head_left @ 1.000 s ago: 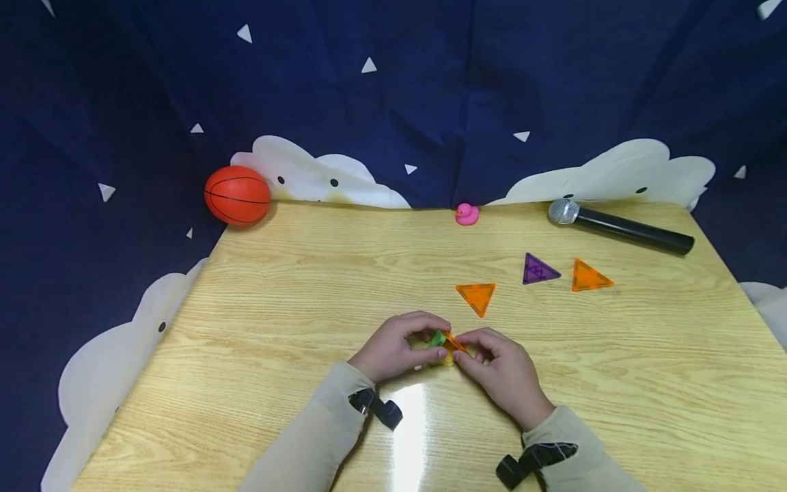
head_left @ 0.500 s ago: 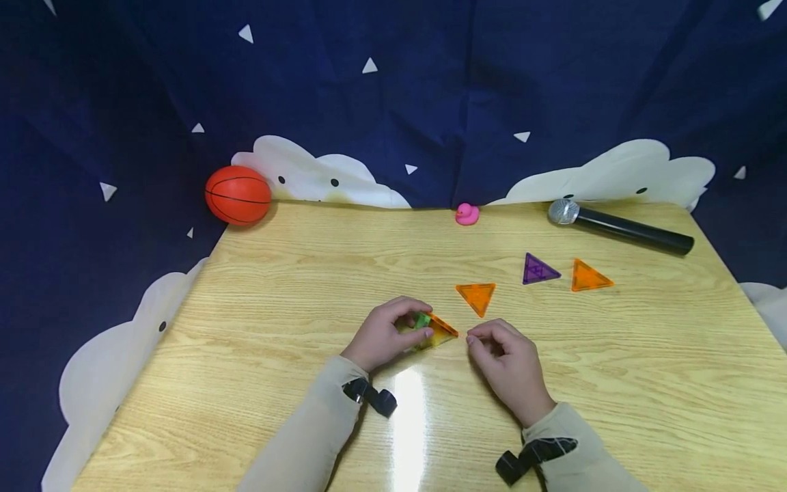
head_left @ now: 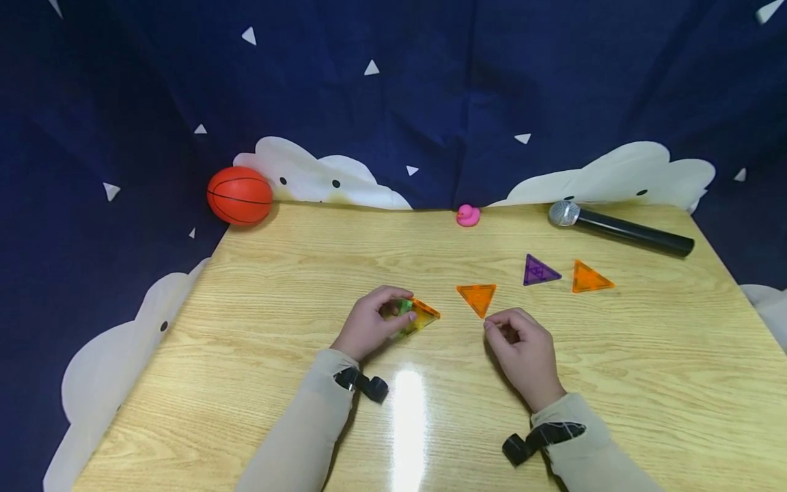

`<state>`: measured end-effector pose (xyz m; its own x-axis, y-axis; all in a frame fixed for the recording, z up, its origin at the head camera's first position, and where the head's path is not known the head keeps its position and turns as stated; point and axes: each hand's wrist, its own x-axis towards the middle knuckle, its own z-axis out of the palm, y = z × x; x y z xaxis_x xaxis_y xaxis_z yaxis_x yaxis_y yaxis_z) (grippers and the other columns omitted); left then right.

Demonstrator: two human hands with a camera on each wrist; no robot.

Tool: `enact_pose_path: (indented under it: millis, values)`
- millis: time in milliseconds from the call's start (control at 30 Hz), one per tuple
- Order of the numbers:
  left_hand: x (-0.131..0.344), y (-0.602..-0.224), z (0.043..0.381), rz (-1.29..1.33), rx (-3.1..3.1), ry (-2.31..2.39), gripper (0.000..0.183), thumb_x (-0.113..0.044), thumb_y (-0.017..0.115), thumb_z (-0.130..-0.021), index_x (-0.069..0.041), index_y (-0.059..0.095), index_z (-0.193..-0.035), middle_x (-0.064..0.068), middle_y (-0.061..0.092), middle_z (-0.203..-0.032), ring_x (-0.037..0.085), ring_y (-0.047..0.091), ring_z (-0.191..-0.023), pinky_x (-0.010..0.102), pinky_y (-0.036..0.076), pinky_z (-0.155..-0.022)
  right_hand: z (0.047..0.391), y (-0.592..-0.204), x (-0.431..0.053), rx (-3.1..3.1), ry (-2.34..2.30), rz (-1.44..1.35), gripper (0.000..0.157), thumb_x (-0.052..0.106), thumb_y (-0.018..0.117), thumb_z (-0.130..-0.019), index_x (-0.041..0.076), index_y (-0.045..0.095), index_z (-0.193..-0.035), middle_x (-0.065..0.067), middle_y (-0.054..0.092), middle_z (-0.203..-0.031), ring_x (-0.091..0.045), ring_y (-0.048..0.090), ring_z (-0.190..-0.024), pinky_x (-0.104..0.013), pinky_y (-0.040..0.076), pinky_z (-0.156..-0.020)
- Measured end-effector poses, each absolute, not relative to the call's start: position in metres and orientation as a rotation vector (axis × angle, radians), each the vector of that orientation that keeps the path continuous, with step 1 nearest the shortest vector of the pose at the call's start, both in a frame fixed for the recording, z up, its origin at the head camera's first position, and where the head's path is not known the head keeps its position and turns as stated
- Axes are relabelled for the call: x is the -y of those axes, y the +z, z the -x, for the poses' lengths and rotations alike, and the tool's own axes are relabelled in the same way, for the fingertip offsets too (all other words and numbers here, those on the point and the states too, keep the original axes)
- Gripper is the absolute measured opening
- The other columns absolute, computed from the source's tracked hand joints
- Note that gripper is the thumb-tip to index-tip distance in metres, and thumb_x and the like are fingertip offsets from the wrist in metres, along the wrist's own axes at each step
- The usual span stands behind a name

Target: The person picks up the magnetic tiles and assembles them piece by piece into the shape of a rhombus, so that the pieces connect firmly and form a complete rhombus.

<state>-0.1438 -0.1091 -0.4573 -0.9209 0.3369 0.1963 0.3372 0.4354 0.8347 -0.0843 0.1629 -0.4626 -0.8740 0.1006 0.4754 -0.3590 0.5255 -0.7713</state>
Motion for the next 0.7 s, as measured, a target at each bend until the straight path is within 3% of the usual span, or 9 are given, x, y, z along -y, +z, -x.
enact_pose_path:
  millis: [700]
  values:
    - [0.145, -0.459, 0.160, 0.256, 2.638, -1.586, 0.033, -0.026, 0.079, -0.089, -0.020, 0.070, -0.120, 0.000, 0.065, -0.103, 0.018, 0.060, -0.086, 0.035, 0.052, -0.073, 0.108, -0.463, -0.201, 2.313, 1.184, 0.045, 0.006, 0.012, 0.071, -0.091, 0.008, 0.074, -0.088, -0.003, 0.070, -0.085, -0.001, 0.054, -0.070, -0.016, 0.043, -0.067]
